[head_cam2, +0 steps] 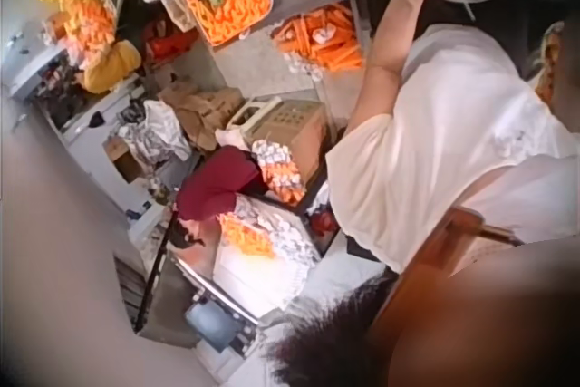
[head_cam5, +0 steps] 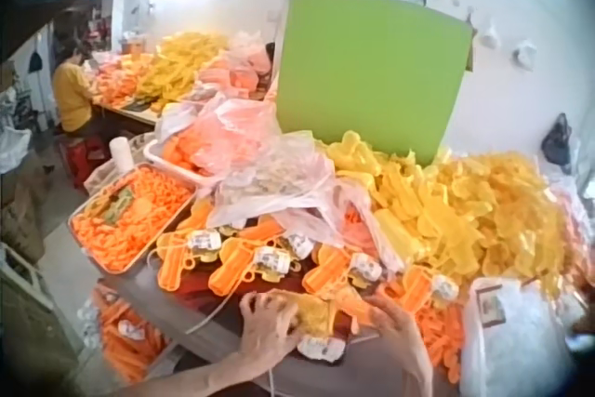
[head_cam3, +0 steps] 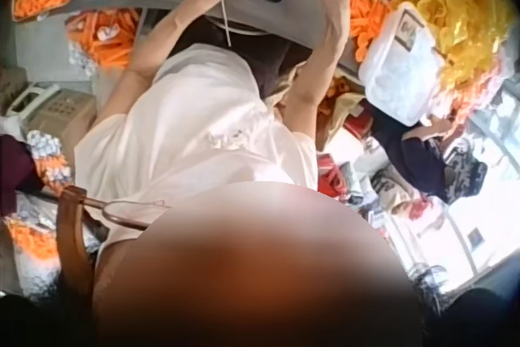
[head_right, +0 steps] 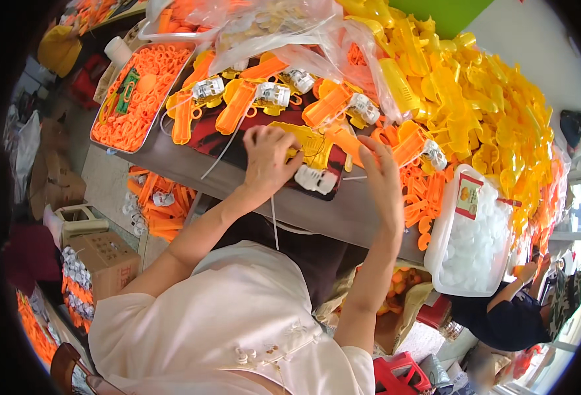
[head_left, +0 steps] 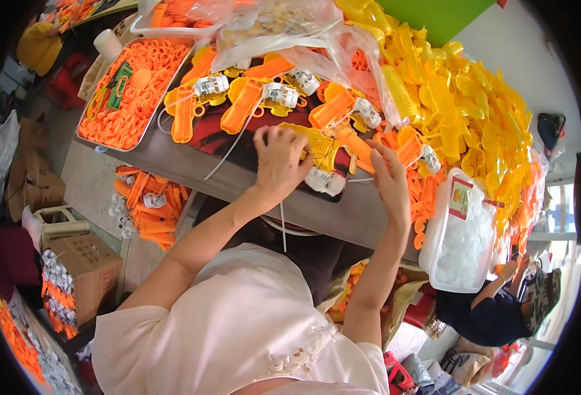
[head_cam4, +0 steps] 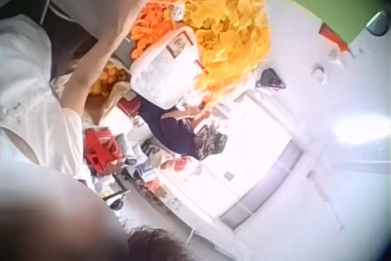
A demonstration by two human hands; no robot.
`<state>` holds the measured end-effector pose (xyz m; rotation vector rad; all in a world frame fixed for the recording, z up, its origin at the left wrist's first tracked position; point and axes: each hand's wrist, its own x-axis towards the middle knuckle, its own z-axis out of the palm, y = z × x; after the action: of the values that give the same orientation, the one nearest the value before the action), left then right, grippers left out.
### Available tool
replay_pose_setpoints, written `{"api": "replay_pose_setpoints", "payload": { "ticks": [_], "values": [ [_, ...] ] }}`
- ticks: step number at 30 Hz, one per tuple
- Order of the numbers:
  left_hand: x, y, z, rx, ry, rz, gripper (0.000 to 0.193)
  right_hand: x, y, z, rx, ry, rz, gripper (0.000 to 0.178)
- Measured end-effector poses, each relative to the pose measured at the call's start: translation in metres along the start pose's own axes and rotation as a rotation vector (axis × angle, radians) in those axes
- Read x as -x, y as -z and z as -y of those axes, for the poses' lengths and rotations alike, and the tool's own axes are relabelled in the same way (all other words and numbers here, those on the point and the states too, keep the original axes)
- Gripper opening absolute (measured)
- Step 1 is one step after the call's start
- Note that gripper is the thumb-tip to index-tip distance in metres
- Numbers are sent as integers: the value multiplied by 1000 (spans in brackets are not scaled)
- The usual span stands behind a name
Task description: Assemble plastic toy water guns by fitting components together.
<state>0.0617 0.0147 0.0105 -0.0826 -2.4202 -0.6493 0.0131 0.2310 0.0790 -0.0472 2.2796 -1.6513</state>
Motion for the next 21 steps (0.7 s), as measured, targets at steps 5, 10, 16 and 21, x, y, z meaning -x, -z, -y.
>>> {"api": "replay_pose_setpoints", "payload": {
  "ticks": [5, 10, 16, 21],
  "values": [
    [9, 49, -14, 918, 611, 150, 44, 37, -79, -2, 704, 828, -384, 39],
    [19, 34, 14, 956, 568, 289, 45, 67, -101, -40, 428, 1110, -86, 62],
    [14, 33, 29, 372, -77, 64, 43, 55, -85, -57, 756, 596, -216, 57],
    [10, 36, 12, 278, 84, 154, 39, 48, -68, -36, 503, 659, -261, 36]
  ]
}}
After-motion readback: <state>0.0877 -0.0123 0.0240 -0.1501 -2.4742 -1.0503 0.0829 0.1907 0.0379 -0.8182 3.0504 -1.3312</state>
